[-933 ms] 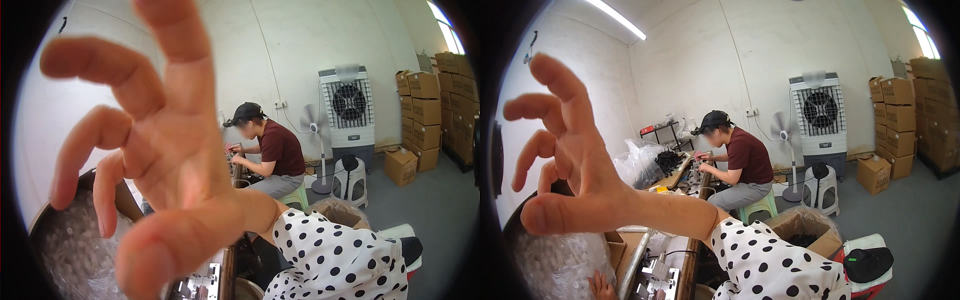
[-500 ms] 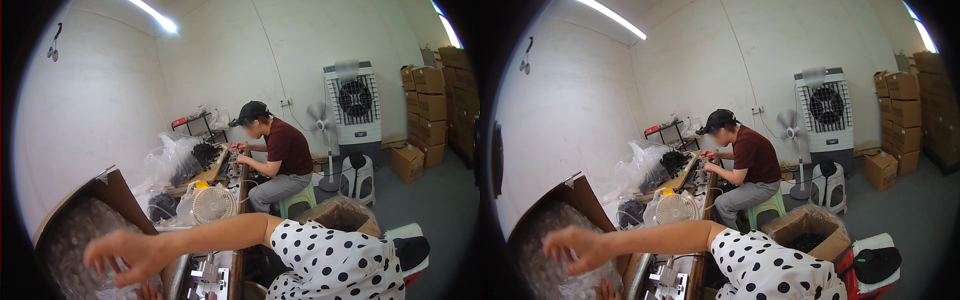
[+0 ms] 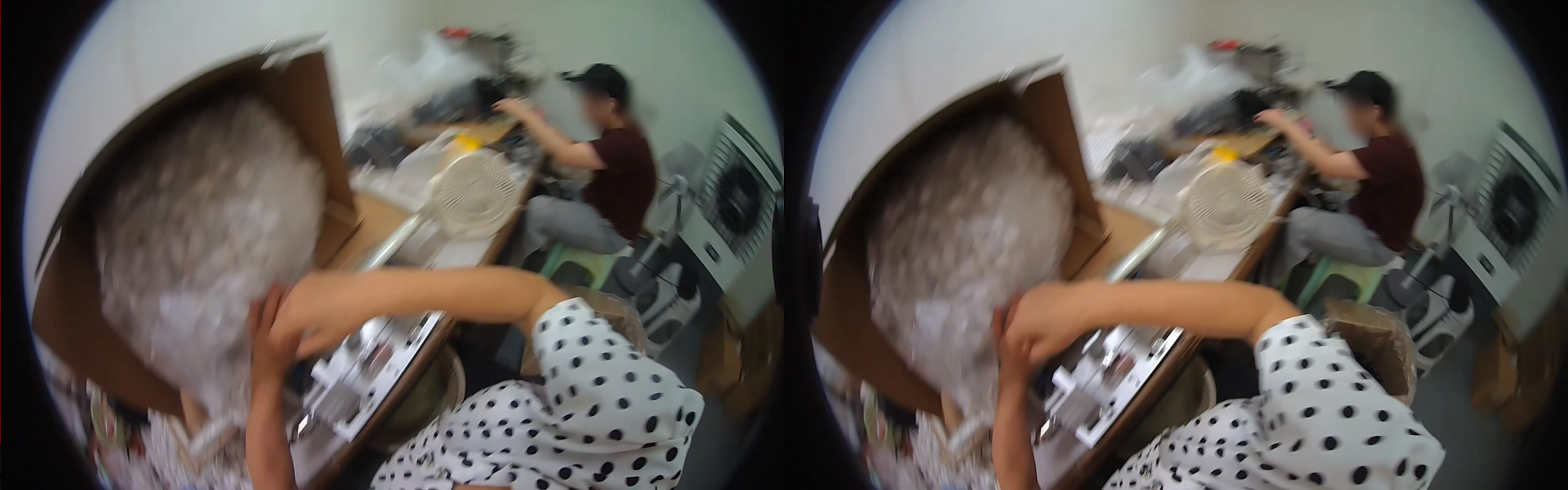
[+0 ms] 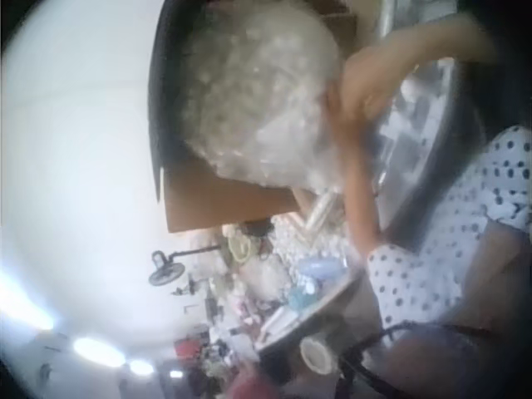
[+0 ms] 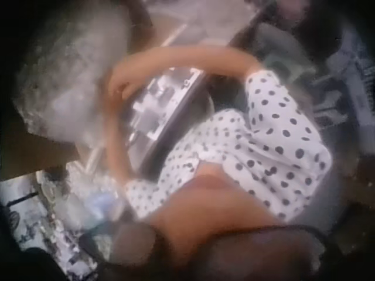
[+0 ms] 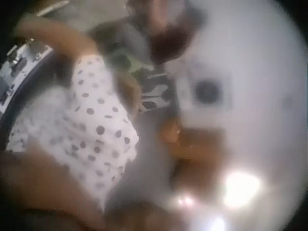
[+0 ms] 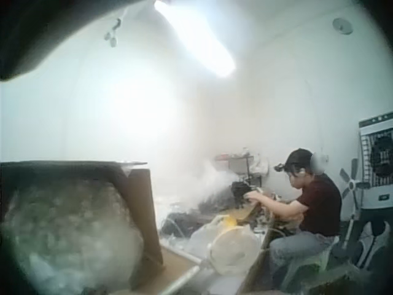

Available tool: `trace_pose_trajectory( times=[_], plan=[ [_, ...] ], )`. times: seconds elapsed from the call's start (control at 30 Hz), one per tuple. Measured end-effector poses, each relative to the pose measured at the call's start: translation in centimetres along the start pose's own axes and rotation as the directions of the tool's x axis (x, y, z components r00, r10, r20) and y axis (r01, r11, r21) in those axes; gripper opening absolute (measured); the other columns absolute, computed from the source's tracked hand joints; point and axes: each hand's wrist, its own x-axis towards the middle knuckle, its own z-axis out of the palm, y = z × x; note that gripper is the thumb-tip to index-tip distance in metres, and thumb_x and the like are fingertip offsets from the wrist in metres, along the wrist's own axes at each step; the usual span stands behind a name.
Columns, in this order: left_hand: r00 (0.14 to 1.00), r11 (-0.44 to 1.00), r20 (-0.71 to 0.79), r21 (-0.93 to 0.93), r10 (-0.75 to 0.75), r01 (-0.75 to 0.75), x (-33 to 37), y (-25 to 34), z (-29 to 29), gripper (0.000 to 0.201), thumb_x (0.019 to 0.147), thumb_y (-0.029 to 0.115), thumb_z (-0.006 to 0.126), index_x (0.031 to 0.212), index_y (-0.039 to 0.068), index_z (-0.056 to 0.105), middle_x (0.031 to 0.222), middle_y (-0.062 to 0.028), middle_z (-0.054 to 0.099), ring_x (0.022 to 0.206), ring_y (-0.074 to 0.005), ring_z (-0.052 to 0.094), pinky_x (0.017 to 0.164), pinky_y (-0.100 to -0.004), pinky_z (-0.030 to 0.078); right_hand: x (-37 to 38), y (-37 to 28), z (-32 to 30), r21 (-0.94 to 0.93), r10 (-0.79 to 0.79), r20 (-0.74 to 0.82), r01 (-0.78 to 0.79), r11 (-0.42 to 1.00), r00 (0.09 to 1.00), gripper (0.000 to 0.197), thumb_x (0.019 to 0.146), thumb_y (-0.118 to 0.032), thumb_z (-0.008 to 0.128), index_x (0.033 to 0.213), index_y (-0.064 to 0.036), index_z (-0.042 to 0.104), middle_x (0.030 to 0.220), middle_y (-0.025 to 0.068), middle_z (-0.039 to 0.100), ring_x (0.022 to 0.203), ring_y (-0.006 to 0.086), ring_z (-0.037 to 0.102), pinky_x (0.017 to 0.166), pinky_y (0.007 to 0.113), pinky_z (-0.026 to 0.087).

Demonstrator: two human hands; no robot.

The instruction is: The person takes plastic pump components from a plastic bag, fits tubes and caps together by hand, and presses the parts using a benchtop pneumatic machine.

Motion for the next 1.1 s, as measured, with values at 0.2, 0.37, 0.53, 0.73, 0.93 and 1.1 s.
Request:
trace_pose_trajectory(
  times=[0.2,0.37,0.53,0.73,0.93,1.1],
  plan=[
    [0.992,0.971,0.016,0.202,0.123,-0.124,0.3,-0.4,-0.8,0.032,0.078,0.021,0.055,0.106,0.006,0.058,0.118,-0.0105,0.054,0.114,-0.0244,0.047,0.099,-0.0377,0.028,-0.7,1.7,3.1,0.226,0.056,-0.138,-0.024,0.974,0.989,0.014,0.068,-0.012,0.059,0.081,-0.0091,0.062,0.073,0.0075,0.060,0.071,0.0283,0.057,0.063,0.037,0.046],
    [0.913,0.821,0.055,-0.419,-0.404,0.388,-2.8,1.7,-0.6,0.034,0.067,0.010,0.060,0.100,0.006,0.059,0.109,-0.0117,0.055,0.102,-0.0274,0.050,0.086,-0.0360,0.042,2.6,1.2,6.3,-0.060,-0.386,-0.400,0.396,0.916,0.832,0.009,0.070,-0.008,0.060,0.079,-0.0082,0.062,0.082,0.0035,0.061,0.074,0.0239,0.058,0.059,0.034,0.047],
    [0.899,0.969,0.378,-0.015,-0.221,0.245,-4.1,1.4,-5.0,0.024,0.066,0.003,0.056,0.090,0.004,0.059,0.093,-0.0156,0.058,0.091,-0.0318,0.053,0.078,-0.0375,0.045,4.0,5.1,7.8,-0.102,-0.399,-0.244,0.385,0.917,0.884,0.021,0.072,-0.013,0.058,0.092,-0.0097,0.060,0.099,0.0045,0.060,0.095,0.0201,0.056,0.078,0.029,0.049],
    [0.973,0.985,0.188,0.132,-0.131,0.107,-5.0,1.1,-7.3,0.019,0.065,0.008,0.059,0.084,0.005,0.059,0.083,-0.0076,0.056,0.085,-0.0263,0.053,0.073,-0.0354,0.043,4.2,8.4,8.6,-0.551,-0.520,0.058,0.461,0.695,0.852,0.044,0.082,-0.015,0.042,0.126,-0.0188,0.037,0.122,0.0011,0.046,0.113,0.0167,0.043,0.096,0.027,0.036],
    [0.931,0.940,0.334,0.339,-0.149,0.029,-5.2,1.4,-7.6,0.031,0.069,0.025,0.061,0.095,0.009,0.058,0.092,-0.0007,0.052,0.091,-0.0161,0.044,0.072,-0.0299,0.034,4.9,11.1,10.3,-0.762,-0.539,-0.002,0.347,0.546,0.843,0.049,0.082,-0.020,0.042,0.130,-0.0261,0.038,0.123,-0.0087,0.045,0.106,0.0068,0.047,0.077,0.019,0.046],
    [0.938,0.823,0.302,0.566,-0.168,-0.035,-5.6,1.6,-5.0,0.024,0.064,0.015,0.057,0.087,0.011,0.057,0.090,-0.0003,0.053,0.089,-0.0172,0.046,0.070,-0.0295,0.034,4.7,11.0,10.1,-0.664,-0.365,0.035,0.295,0.687,0.930,0.048,0.082,-0.021,0.046,0.129,-0.0237,0.041,0.118,-0.0099,0.050,0.102,0.0034,0.050,0.063,0.019,0.050]
  ],
)
